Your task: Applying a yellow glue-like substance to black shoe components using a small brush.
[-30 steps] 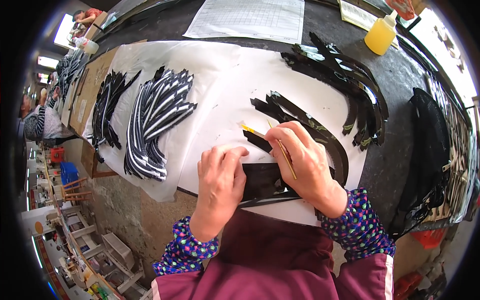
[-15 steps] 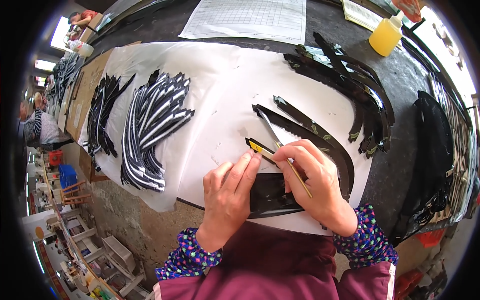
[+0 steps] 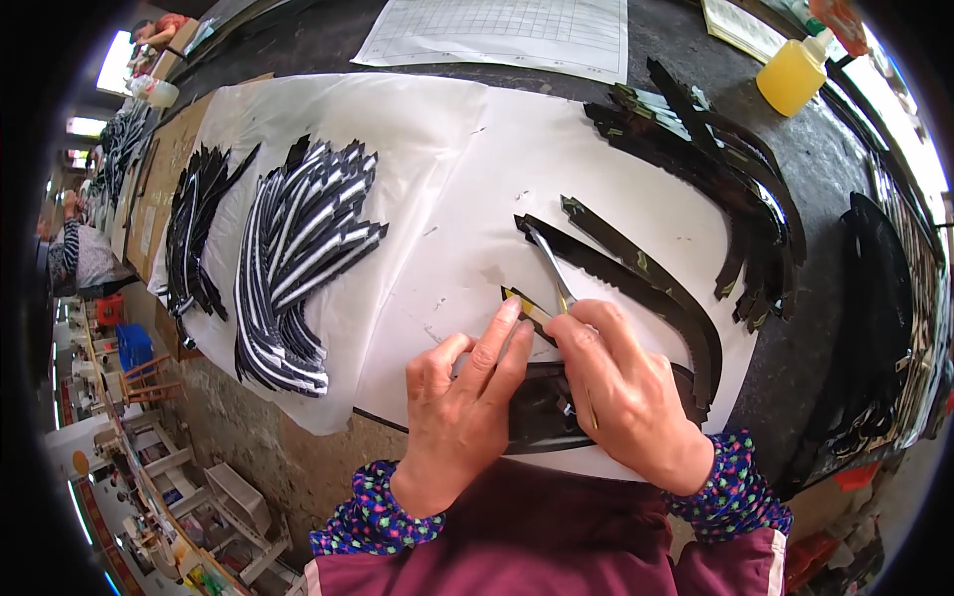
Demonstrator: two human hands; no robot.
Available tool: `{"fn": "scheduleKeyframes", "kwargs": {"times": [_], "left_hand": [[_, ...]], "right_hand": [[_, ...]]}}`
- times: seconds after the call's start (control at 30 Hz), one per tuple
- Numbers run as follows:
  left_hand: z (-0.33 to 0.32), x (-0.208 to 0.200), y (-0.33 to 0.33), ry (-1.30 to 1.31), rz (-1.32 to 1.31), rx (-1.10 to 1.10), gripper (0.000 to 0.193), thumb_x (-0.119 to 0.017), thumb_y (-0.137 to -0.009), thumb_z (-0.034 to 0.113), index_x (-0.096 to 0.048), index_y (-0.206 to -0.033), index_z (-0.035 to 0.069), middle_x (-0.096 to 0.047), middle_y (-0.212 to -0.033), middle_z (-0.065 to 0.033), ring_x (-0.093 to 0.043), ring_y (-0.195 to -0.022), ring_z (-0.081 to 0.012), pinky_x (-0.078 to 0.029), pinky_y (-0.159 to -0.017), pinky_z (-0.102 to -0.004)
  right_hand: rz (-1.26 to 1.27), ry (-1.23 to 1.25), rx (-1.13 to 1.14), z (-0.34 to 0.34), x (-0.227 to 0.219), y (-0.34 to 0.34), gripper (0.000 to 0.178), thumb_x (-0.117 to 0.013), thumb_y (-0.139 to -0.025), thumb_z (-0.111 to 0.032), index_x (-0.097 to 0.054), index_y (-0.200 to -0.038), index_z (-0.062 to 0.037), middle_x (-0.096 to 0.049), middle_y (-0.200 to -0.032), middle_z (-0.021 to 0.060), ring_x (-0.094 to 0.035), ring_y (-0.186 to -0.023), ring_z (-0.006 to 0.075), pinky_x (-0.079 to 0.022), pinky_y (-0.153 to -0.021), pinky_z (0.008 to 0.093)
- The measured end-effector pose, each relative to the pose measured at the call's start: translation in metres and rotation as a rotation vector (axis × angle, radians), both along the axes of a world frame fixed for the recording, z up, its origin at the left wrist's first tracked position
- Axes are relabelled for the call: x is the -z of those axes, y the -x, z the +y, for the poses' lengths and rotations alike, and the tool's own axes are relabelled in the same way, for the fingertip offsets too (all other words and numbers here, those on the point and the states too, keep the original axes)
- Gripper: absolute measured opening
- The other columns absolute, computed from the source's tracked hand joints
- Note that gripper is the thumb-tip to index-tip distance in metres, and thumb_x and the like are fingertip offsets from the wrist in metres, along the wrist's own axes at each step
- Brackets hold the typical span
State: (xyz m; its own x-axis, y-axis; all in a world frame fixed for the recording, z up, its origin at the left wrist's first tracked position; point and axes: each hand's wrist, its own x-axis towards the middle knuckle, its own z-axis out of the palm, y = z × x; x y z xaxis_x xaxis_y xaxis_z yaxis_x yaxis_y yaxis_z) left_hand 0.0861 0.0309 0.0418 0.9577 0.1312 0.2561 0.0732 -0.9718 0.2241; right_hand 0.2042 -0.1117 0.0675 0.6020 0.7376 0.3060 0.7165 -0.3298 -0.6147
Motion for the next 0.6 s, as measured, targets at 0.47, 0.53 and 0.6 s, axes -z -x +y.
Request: {"fn": "scheduleKeyframes", "kwargs": {"times": [0.47, 0.53, 0.6], "left_hand": [[-0.0006, -0.0004, -0.0004, -0.025, -0.007, -0.026, 0.037, -0.054, -0.091, 0.011, -0.064, -0.126, 0.019, -0.056, -0.146, 0.0049, -0.049, -0.109, -0.0158, -0.039, -0.088, -0.0297], [-0.0012, -0.0015, -0.0004, -0.011, 0.004, -0.028, 0.04, -0.056, -0.09, 0.009, -0.064, -0.128, 0.02, -0.056, -0.146, 0.0056, -0.049, -0.106, -0.0166, -0.038, -0.089, -0.0302], [-0.0014, -0.0011, -0.0005, 0.004, 0.014, -0.029, 0.044, -0.058, -0.088, 0.007, -0.063, -0.13, 0.02, -0.055, -0.146, 0.0062, -0.048, -0.103, -0.0174, -0.036, -0.09, -0.0307]], "right_hand": [[-0.173, 0.11, -0.087, -0.0038, 0.0052, 0.0041, 0.04, -0.065, -0.071, 0.008, -0.065, -0.112, 0.0053, -0.061, -0.105, 0.015, -0.067, -0.074, 0.0247, -0.056, -0.061, 0.033], [-0.166, 0.11, -0.088, -0.004, 0.0052, 0.0038, 0.041, -0.065, -0.071, 0.007, -0.065, -0.112, 0.0053, -0.061, -0.104, 0.0148, -0.067, -0.074, 0.0246, -0.056, -0.061, 0.0327], [-0.162, 0.113, -0.099, -0.0041, 0.0056, 0.0033, 0.042, -0.065, -0.071, 0.007, -0.064, -0.113, 0.0056, -0.06, -0.103, 0.0143, -0.067, -0.075, 0.0239, -0.056, -0.061, 0.0318]]}}
